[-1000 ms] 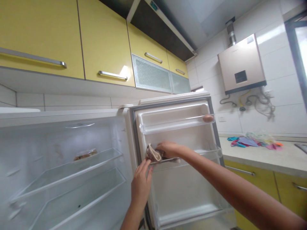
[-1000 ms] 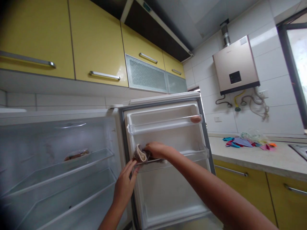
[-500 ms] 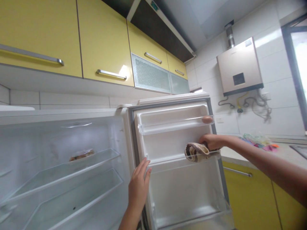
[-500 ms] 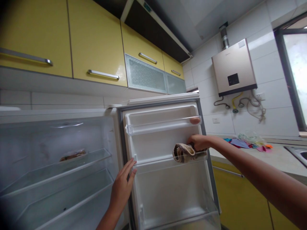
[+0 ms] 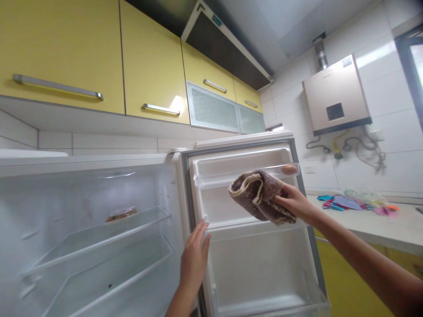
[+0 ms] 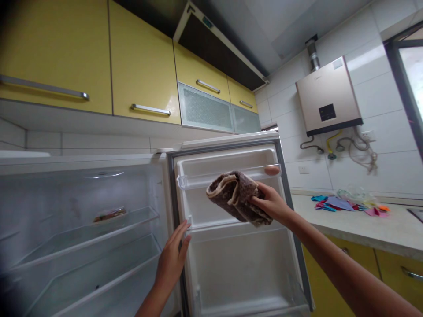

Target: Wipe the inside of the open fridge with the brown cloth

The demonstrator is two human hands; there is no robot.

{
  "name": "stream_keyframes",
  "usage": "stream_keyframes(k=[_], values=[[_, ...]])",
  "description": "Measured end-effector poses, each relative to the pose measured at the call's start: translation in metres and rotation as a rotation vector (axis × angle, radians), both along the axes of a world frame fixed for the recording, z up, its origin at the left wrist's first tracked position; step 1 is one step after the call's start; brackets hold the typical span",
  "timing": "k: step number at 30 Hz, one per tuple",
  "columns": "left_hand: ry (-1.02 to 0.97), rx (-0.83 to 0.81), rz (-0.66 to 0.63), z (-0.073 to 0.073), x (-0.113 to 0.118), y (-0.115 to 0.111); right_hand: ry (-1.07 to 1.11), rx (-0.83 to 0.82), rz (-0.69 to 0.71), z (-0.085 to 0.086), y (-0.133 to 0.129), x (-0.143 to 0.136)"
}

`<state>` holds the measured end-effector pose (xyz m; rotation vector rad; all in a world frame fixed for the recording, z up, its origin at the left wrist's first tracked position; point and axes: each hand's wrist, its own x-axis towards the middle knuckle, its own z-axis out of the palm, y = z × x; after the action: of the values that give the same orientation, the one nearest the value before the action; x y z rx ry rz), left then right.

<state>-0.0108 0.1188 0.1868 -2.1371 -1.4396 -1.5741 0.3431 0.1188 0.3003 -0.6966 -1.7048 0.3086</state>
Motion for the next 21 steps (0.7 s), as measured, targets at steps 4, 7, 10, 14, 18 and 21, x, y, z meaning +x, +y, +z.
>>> stream_keyframes(k=[4, 7, 10, 14, 18, 21], values=[[0.041, -0.002, 0.016, 0.004, 0.001, -0.003, 0.212, 0.099, -0.094, 0.012, -0.021, -0.04], [0.045, 0.002, 0.011, 0.004, 0.0, -0.003, 0.334, 0.352, -0.423, 0.028, -0.035, -0.06], [0.024, 0.019, 0.001, 0.002, -0.001, -0.002, 0.29, 0.619, -0.722, 0.035, -0.036, -0.076], [0.006, 0.057, -0.012, -0.001, -0.002, 0.001, -0.14, 0.773, -0.709, 0.022, -0.013, -0.113], [-0.01, 0.035, -0.015, 0.002, -0.002, 0.002, -0.488, 0.83, -0.657, 0.01, 0.014, -0.158], [-0.018, 0.006, 0.001, 0.004, 0.0, 0.001, -0.547, 0.878, -0.646, 0.013, 0.024, -0.182]])
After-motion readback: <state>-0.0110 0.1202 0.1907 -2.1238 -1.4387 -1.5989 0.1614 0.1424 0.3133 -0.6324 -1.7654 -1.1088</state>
